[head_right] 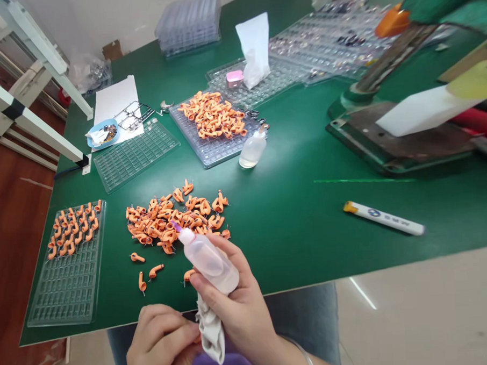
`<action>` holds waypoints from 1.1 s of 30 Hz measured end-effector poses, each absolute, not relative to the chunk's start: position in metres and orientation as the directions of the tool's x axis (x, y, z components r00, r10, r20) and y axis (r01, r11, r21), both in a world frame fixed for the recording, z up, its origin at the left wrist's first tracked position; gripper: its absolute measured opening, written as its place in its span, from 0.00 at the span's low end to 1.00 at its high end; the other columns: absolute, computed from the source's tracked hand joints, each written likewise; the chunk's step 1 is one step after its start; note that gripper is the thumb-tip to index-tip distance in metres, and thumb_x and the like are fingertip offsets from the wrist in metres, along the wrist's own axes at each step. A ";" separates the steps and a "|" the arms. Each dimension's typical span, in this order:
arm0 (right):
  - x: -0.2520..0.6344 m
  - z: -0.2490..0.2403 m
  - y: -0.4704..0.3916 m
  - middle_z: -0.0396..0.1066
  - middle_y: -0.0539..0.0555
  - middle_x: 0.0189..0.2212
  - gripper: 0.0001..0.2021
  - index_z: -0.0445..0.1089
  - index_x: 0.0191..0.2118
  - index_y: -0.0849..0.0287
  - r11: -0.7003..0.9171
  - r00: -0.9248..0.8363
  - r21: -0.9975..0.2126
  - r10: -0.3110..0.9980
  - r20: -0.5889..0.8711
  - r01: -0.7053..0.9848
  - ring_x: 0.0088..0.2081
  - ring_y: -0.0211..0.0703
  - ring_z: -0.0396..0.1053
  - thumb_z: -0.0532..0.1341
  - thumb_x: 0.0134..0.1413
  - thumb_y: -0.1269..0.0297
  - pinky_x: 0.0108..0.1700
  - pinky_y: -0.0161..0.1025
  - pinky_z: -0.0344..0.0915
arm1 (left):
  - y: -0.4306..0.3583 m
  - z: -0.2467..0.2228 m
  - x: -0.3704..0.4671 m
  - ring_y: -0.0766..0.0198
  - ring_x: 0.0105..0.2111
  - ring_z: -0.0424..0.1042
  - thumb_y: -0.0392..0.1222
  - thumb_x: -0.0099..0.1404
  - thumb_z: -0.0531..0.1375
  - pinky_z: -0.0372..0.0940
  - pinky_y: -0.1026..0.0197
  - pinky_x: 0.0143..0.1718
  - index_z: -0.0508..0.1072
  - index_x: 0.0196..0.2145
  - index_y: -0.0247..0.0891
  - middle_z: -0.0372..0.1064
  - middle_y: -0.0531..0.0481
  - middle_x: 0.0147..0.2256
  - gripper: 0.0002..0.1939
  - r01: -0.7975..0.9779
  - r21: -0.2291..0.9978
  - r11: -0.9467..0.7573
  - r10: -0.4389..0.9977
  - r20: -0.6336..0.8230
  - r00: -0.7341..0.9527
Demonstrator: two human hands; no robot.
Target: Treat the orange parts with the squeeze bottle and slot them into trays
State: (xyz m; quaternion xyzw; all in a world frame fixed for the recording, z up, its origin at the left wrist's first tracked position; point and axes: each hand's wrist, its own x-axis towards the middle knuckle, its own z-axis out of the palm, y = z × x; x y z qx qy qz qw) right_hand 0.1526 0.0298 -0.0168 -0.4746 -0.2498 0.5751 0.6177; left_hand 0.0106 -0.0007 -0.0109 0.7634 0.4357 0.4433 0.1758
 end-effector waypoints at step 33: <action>0.147 -0.041 0.002 0.74 0.48 0.30 0.31 0.68 0.53 0.47 -0.507 -0.318 -0.385 0.831 -0.456 -0.772 0.28 0.33 0.69 0.79 0.44 0.64 0.30 0.28 0.64 | 0.006 -0.015 0.001 0.63 0.32 0.68 0.33 0.68 0.62 0.66 0.61 0.32 0.76 0.42 0.36 0.72 0.50 0.29 0.05 0.454 0.665 -0.593 0.797 0.565 0.214</action>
